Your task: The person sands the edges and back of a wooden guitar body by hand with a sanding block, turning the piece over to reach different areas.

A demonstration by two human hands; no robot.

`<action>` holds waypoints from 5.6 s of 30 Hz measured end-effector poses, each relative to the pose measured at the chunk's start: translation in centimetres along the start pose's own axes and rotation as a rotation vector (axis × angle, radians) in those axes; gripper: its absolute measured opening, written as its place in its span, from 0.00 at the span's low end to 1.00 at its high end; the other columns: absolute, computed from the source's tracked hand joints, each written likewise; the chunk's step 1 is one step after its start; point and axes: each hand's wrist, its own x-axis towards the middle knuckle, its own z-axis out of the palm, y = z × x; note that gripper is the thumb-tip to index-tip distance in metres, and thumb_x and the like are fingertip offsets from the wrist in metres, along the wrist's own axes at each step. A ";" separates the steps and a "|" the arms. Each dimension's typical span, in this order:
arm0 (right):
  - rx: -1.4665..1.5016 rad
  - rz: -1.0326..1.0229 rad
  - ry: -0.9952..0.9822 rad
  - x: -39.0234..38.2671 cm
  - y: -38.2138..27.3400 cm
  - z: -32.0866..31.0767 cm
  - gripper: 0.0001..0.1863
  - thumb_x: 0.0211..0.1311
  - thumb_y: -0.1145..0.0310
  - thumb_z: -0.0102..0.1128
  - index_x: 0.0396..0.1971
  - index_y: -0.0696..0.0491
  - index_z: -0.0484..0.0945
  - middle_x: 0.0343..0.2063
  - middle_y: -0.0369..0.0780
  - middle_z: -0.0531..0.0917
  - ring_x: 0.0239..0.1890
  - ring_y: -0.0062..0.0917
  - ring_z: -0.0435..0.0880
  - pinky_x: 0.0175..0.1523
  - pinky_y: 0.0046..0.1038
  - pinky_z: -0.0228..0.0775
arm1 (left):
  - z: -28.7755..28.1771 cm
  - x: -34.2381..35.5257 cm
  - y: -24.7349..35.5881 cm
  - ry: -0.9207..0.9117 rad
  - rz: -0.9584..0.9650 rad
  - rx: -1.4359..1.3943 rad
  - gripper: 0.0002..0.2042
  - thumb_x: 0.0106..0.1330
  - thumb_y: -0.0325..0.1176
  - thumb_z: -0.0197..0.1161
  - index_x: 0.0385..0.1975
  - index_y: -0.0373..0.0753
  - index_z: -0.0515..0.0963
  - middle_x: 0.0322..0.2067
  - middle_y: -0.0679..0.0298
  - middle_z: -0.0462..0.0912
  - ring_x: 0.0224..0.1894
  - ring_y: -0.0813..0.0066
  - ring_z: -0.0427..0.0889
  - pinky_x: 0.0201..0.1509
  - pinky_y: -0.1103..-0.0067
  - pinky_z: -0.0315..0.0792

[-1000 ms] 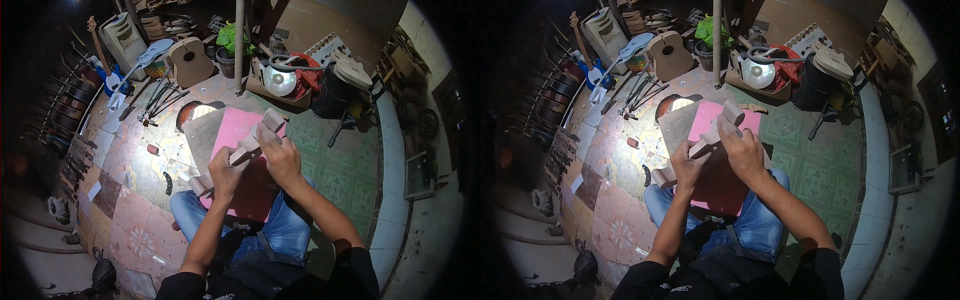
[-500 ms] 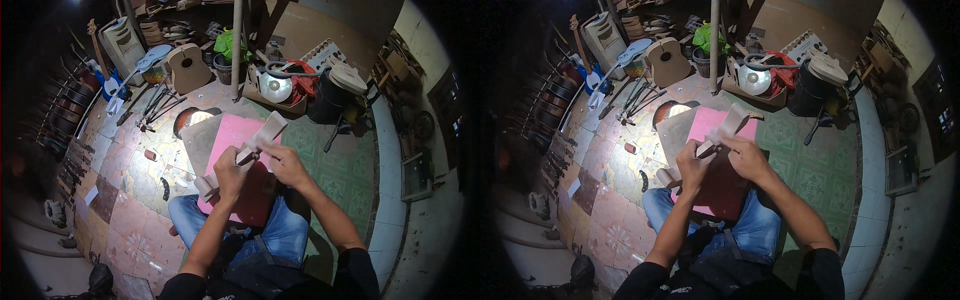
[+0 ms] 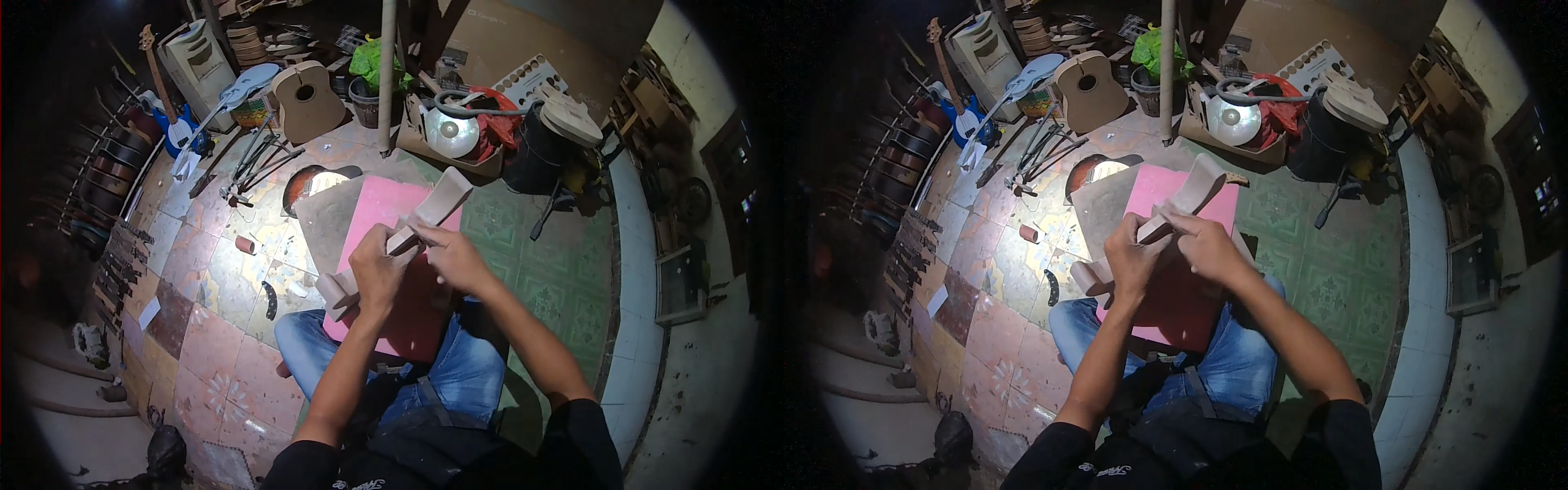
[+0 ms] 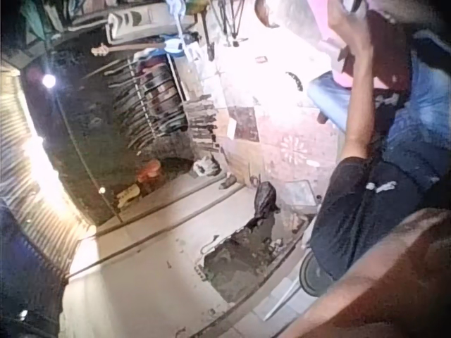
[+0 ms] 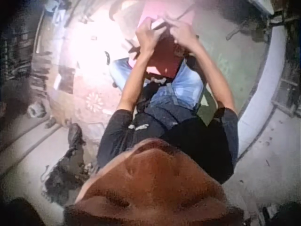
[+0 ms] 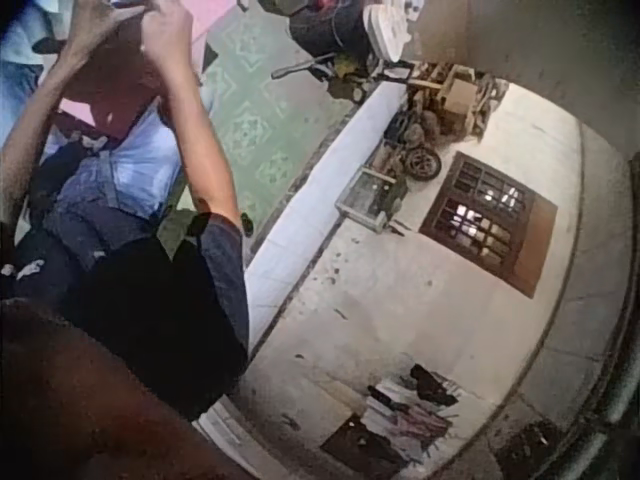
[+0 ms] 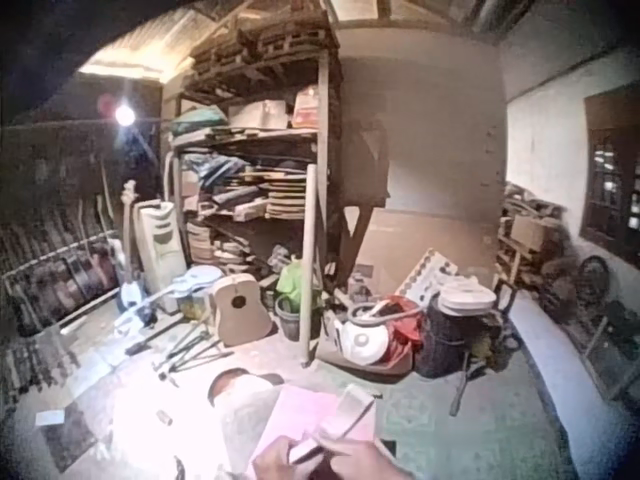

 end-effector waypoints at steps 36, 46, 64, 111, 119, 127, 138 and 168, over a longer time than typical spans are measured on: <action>0.362 0.029 0.058 -0.5 0.1 1.5 0.35 0.54 0.82 0.51 0.66 0.54 0.74 0.40 0.52 0.84 0.41 0.49 0.85 0.49 0.40 0.80 | -0.6 -0.2 -0.3 -0.008 0.004 0.020 0.16 0.48 0.31 0.81 0.30 0.34 0.80 0.27 0.54 0.86 0.30 0.61 0.88 0.36 0.73 0.78; 0.766 0.111 -0.113 -1.7 2.2 -0.4 0.31 0.57 0.81 0.46 0.65 0.60 0.72 0.38 0.47 0.86 0.30 0.34 0.85 0.42 0.34 0.84 | -1.1 0.3 -0.8 -0.038 0.068 0.004 0.16 0.50 0.33 0.81 0.31 0.34 0.80 0.27 0.53 0.84 0.31 0.59 0.87 0.36 0.71 0.77; -0.631 0.085 -0.189 -3.1 -4.6 -0.6 0.50 0.50 0.77 0.56 0.78 0.43 0.53 0.33 0.50 0.86 0.34 0.48 0.87 0.44 0.47 0.81 | -2.8 -1.2 -0.7 -0.074 0.083 -0.093 0.16 0.47 0.26 0.78 0.33 0.33 0.78 0.30 0.53 0.84 0.34 0.55 0.87 0.38 0.70 0.77; 0.226 -0.246 0.125 -7.2 -2.6 11.6 0.34 0.60 0.83 0.45 0.71 0.58 0.67 0.69 0.55 0.70 0.70 0.42 0.72 0.69 0.33 0.68 | -6.2 -3.8 0.6 0.189 -0.230 -0.215 0.15 0.82 0.36 0.44 0.31 0.34 0.65 0.25 0.64 0.63 0.29 0.73 0.62 0.34 0.72 0.62; 0.301 -0.228 0.126 -7.4 -2.7 12.5 0.35 0.59 0.83 0.50 0.71 0.57 0.66 0.68 0.55 0.71 0.70 0.44 0.72 0.72 0.34 0.64 | -6.8 -3.7 -0.2 0.152 -0.410 -0.430 0.13 0.83 0.37 0.43 0.35 0.38 0.66 0.29 0.69 0.63 0.29 0.82 0.62 0.34 0.79 0.62; 0.314 -0.118 0.042 -7.6 -3.0 13.3 0.38 0.56 0.84 0.49 0.72 0.57 0.64 0.69 0.55 0.69 0.73 0.43 0.68 0.76 0.35 0.56 | -7.0 -3.5 -1.3 0.254 -0.363 -0.451 0.11 0.83 0.35 0.45 0.37 0.37 0.68 0.31 0.69 0.66 0.33 0.82 0.63 0.39 0.80 0.62; 0.595 0.079 0.015 -7.2 -6.8 12.4 0.42 0.58 0.84 0.53 0.75 0.51 0.60 0.72 0.54 0.62 0.64 0.49 0.77 0.59 0.40 0.79 | -7.5 -2.7 0.1 0.245 -0.429 -0.474 0.11 0.83 0.35 0.45 0.43 0.36 0.71 0.32 0.69 0.68 0.34 0.83 0.65 0.40 0.82 0.63; 0.290 -0.230 0.059 -7.9 -1.9 14.7 0.46 0.51 0.87 0.48 0.76 0.62 0.51 0.74 0.59 0.58 0.74 0.53 0.60 0.75 0.42 0.58 | -7.8 -3.0 -0.2 0.128 -0.524 -0.457 0.16 0.82 0.44 0.48 0.55 0.36 0.68 0.38 0.66 0.73 0.39 0.81 0.71 0.45 0.81 0.70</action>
